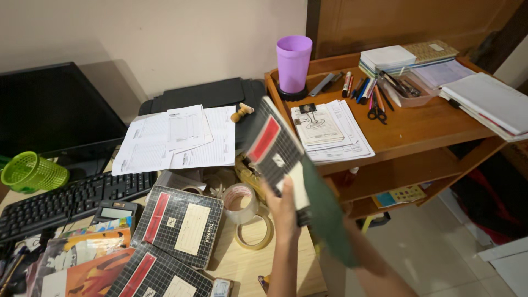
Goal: The person wipes the covers of several notebooks with a green cloth on a cluttered desk. They then pick up a notebook, flip through its pages, and continue wiping the cover before placing it back on the desk.
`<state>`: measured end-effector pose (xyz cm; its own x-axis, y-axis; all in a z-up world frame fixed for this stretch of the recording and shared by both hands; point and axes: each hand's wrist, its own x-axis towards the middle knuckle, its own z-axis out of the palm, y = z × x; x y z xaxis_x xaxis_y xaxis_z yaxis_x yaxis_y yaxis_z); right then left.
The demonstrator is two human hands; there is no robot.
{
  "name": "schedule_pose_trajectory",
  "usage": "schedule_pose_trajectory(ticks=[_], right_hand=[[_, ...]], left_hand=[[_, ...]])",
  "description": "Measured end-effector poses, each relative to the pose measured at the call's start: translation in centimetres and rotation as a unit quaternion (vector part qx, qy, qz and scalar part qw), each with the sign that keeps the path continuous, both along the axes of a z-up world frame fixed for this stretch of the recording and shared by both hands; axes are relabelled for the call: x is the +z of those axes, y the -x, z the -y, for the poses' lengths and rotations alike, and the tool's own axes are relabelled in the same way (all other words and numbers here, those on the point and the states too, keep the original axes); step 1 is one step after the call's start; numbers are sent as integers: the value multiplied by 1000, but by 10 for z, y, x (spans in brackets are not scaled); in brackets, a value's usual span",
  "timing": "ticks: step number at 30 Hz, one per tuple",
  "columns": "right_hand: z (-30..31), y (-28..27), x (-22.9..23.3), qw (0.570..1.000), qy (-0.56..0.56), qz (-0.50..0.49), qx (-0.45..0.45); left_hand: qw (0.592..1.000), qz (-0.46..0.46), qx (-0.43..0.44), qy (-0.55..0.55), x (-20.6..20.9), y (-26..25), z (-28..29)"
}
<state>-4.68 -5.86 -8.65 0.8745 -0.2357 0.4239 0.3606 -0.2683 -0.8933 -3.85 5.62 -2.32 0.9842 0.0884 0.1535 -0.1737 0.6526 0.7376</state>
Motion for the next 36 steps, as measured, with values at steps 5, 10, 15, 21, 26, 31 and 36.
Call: schedule_pose_trajectory(ticks=[5,10,15,21,26,31,36], right_hand=[[6,-14,-31,1000,-15,8,-9],[32,0,-32,992,-120,-19,-13],[52,26,0,979,-198,-50,-28],[72,14,16,923,-372,-57,-76],[94,-8,9,928,-356,-18,-112],[110,-31,5,930,-347,-1,-121],[118,-30,-4,928,-289,-111,-209]], left_hand=[[991,-7,126,-48,16,-7,-10],[987,11,130,-90,20,-6,-13],[979,6,96,-180,11,-13,-12],[978,69,-31,-195,10,-27,21],[970,28,-163,-178,6,-28,51],[960,5,-128,-249,0,-43,65],[943,-11,-62,-325,18,-34,64]])
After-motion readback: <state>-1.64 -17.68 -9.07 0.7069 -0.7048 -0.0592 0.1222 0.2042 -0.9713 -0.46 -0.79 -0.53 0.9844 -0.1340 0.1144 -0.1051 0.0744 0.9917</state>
